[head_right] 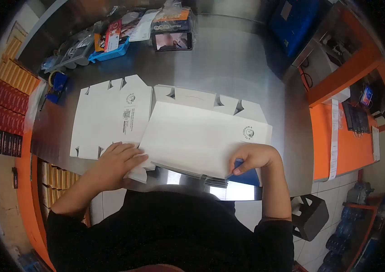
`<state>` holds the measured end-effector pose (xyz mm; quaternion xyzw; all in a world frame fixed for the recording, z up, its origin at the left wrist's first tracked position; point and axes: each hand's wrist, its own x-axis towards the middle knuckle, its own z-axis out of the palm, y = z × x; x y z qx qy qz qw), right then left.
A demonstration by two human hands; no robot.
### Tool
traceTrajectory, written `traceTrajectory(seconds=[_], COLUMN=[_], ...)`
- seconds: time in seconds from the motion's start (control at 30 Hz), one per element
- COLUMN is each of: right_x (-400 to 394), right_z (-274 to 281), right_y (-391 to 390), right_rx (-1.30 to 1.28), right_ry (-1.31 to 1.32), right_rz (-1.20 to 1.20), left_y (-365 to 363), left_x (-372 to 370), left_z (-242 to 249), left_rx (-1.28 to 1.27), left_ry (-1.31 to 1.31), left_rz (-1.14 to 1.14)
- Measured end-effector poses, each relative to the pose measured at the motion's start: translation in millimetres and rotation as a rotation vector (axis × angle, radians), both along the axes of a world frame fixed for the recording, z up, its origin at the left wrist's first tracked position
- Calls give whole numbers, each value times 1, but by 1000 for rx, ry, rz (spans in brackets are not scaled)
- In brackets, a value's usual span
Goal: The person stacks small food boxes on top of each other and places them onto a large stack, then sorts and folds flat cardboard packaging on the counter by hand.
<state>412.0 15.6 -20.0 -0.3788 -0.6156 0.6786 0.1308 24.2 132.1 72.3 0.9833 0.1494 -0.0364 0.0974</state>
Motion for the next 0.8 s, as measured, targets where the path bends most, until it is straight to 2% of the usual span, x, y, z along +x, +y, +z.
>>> traceTrajectory(seconds=[0.2, 0.3, 0.4, 0.47, 0.5, 0.57, 0.6, 0.63, 0.67, 0.7, 0.73, 0.77, 0.8], right_x=[-2, -7, -7, -8, -9, -14, -9, -8, -11, -12, -3, 19, 12], right_z=[1, 6, 5, 7, 13, 27, 26, 43, 63, 77, 76, 57, 68], right_y=[-2, -1, -4, -5, -8, -15, -24, -32, -43, -51, -62, -75, -78], right_rx=[19, 14, 6, 19, 26, 105, 175, 174, 202, 123, 261, 241, 375], right_ry=[37, -7, -29, -158, -162, -400, -455, -634, -820, -979, -1130, -1027, -1247], right_rz=[7, -79, -142, -142, -147, -171, -205, -221, -331, -496, -602, -930, -933], left_y=[13, 35, 61, 80, 87, 98, 95, 89, 82, 74, 62, 47, 29], left_x=[3, 16, 38, 52, 59, 77, 88, 101, 112, 123, 136, 146, 158], left_z=[-5, -12, -13, -18, -25, -39, -39, -39, -43, -50, -59, -68, -75], left_rx=[-145, -163, -261, -353, -345, -461, -459, -457, -521, -588, -660, -796, -785], left_ry=[-19, -27, 60, 276, 273, 337, 375, 416, 380, 344, 299, 190, 110], left_rz=[27, 12, 30, 20, 16, -20, -10, 1, 12, 21, 19, 42, 14])
